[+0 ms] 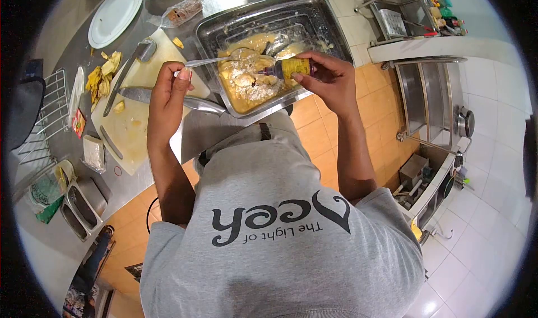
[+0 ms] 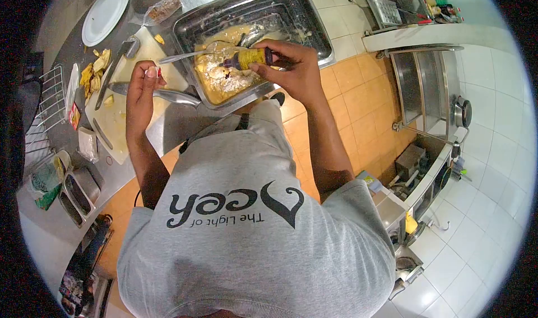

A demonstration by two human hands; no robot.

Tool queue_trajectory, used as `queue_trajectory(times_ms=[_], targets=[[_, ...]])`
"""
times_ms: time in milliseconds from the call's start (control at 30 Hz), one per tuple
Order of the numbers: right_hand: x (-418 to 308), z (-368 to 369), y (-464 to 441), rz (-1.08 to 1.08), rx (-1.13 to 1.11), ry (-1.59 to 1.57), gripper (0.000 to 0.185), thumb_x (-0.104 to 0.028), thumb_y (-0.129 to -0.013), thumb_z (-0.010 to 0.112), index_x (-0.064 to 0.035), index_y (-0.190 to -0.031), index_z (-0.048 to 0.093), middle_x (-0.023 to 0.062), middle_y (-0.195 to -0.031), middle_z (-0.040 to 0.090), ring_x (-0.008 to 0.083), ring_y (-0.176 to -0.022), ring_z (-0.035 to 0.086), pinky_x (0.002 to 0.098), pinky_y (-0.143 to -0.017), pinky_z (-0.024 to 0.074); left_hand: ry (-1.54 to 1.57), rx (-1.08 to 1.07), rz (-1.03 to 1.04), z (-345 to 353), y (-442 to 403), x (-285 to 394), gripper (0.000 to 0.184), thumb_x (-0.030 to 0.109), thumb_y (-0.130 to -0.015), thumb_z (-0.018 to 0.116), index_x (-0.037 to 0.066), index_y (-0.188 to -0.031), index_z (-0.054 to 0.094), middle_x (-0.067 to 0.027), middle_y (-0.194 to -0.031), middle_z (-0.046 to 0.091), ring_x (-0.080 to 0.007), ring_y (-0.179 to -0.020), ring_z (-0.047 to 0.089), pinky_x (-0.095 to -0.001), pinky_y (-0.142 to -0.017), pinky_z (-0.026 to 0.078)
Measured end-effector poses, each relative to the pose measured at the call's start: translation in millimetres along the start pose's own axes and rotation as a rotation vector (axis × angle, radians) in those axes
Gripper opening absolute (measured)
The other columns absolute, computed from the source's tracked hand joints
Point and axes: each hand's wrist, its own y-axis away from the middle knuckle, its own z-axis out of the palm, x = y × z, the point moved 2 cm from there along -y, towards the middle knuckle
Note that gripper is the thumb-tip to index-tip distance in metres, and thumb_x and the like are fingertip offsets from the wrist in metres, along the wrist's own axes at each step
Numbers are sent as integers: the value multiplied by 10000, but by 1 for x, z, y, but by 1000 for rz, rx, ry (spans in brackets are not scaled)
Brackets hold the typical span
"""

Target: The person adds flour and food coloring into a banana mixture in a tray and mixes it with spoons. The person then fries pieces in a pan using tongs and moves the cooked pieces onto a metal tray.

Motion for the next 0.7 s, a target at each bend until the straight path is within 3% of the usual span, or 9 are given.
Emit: queue_trajectory(times_ms=[700], targets=[[-5, 3, -11, -58, 13, -8, 325, -4, -701, 749, 15, -1010, 651, 17, -867, 627, 36, -730, 526, 172, -627, 448, -42, 0, -17, -8, 0, -2, 201, 243, -952, 478, 42, -967, 480, -9, -796, 473, -90, -747, 472, -229, -715, 402]])
